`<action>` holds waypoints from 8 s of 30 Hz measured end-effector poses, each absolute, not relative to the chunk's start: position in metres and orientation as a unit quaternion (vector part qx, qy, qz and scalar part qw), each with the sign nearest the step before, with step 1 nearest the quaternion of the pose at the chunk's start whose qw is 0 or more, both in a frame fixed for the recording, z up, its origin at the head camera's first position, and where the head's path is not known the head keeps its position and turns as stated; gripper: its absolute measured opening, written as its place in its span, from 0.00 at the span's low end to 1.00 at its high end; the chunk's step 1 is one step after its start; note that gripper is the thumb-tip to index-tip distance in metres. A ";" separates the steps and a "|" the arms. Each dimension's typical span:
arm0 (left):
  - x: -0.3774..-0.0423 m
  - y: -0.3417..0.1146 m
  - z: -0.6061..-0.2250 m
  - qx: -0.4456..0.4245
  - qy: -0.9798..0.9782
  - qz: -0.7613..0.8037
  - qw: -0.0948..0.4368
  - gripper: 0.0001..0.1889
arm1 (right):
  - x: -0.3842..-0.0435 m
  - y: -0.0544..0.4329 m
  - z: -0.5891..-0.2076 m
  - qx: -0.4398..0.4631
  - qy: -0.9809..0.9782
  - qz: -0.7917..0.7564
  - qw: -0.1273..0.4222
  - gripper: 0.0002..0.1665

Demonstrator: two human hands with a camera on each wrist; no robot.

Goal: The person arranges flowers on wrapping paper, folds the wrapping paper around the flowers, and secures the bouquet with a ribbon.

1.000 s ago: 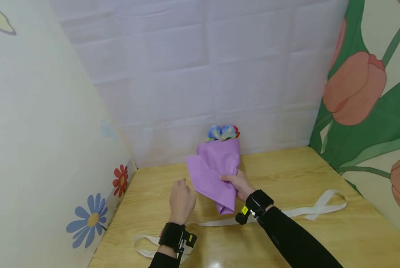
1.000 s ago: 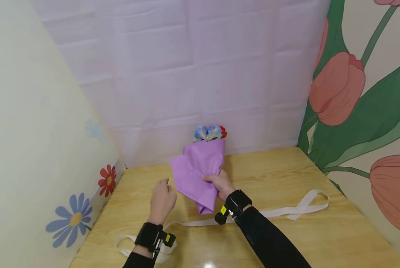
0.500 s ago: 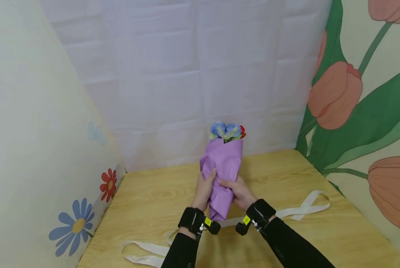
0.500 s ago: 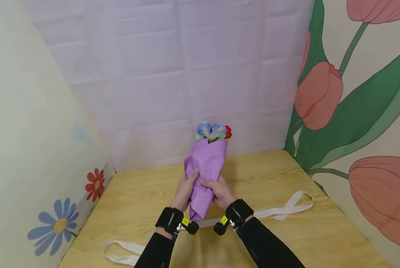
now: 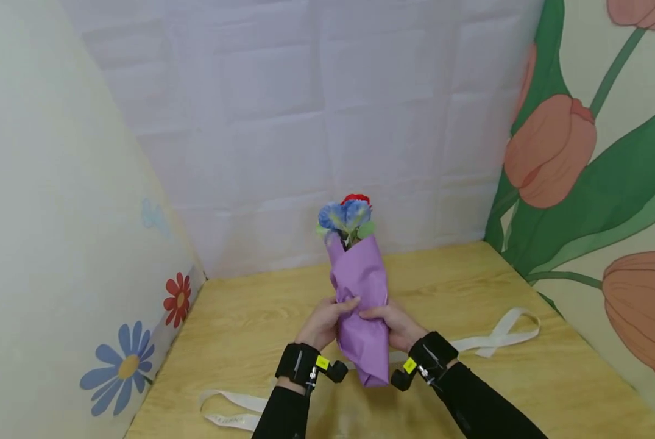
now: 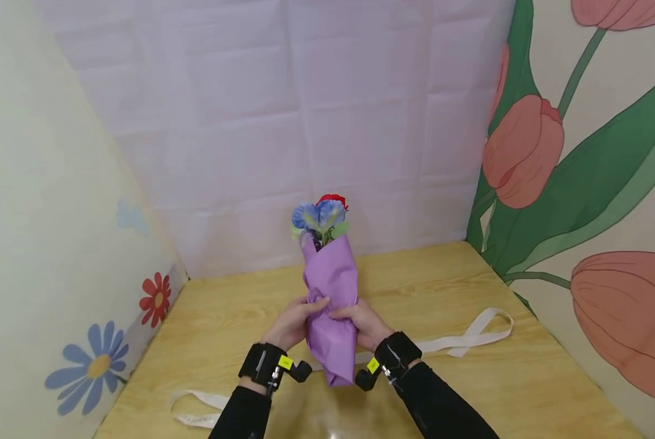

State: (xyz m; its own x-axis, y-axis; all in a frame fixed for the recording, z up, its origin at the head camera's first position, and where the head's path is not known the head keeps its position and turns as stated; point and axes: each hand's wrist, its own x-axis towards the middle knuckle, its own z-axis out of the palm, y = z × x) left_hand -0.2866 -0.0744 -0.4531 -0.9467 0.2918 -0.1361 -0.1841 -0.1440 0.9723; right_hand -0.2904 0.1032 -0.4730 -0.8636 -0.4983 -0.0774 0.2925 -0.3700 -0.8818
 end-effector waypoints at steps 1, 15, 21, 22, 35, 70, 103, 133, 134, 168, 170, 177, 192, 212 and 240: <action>-0.285 -0.074 -0.457 0.040 0.633 0.757 0.158 0.25 | -0.288 0.103 -0.478 -0.097 0.504 -0.823 0.242 0.24; -0.254 -0.075 -0.513 -0.038 0.801 0.597 0.030 0.32 | -0.274 0.122 -0.519 -0.053 0.758 -0.640 0.116 0.10; -0.261 -0.057 -0.526 -0.034 0.868 0.490 -0.071 0.36 | -0.290 0.118 -0.530 -0.082 0.914 -0.396 -0.027 0.11; -0.264 -0.055 -0.527 -0.034 0.876 0.475 -0.083 0.38 | -0.293 0.118 -0.532 -0.080 0.922 -0.378 -0.033 0.12; -0.266 -0.100 -0.512 -0.007 0.902 0.428 -0.059 0.14 | -0.306 0.171 -0.523 -0.149 0.902 -0.404 -0.028 0.11; -0.248 -0.033 -0.500 -0.035 0.812 0.582 0.004 0.38 | -0.291 0.102 -0.517 0.010 0.514 -0.840 0.177 0.22; -0.258 -0.066 -0.525 -0.022 0.896 0.437 -0.079 0.27 | -0.286 0.142 -0.520 -0.062 0.881 -0.469 0.028 0.17; -0.282 -0.215 -0.498 0.075 0.894 0.394 0.199 0.10 | -0.340 0.285 -0.509 -0.195 0.910 -0.326 0.166 0.16; -0.281 -0.223 -0.498 0.068 0.892 0.400 0.199 0.10 | -0.340 0.294 -0.511 -0.198 0.910 -0.327 0.158 0.18; -0.289 -0.092 -0.422 0.248 0.780 0.570 0.072 0.11 | -0.312 0.182 -0.380 -0.306 0.809 -0.493 0.099 0.13; -0.288 -0.087 -0.427 0.241 0.799 0.549 0.046 0.09 | -0.310 0.176 -0.381 -0.294 0.825 -0.478 0.070 0.12; -0.282 -0.076 -0.441 0.196 0.800 0.567 0.031 0.15 | -0.314 0.146 -0.393 -0.272 0.835 -0.478 0.024 0.10; -0.287 -0.075 -0.453 0.131 0.744 0.655 0.002 0.23 | -0.306 0.115 -0.399 -0.307 0.800 -0.510 0.076 0.11; -0.281 -0.080 -0.456 0.165 0.666 0.719 0.107 0.18 | -0.288 0.114 -0.452 -0.237 0.855 -0.459 -0.051 0.24; -0.280 -0.083 -0.460 0.132 0.683 0.698 0.172 0.16 | -0.287 0.111 -0.454 -0.326 0.840 -0.409 -0.142 0.11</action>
State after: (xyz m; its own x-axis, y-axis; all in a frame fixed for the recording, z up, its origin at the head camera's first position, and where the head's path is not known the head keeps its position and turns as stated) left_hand -0.2802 -0.0828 -0.4602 -0.9061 0.4199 -0.0514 -0.0603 -0.0080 0.9981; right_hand -0.2872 0.1107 -0.4541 -0.7471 -0.4312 0.5059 -0.6641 0.4526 -0.5950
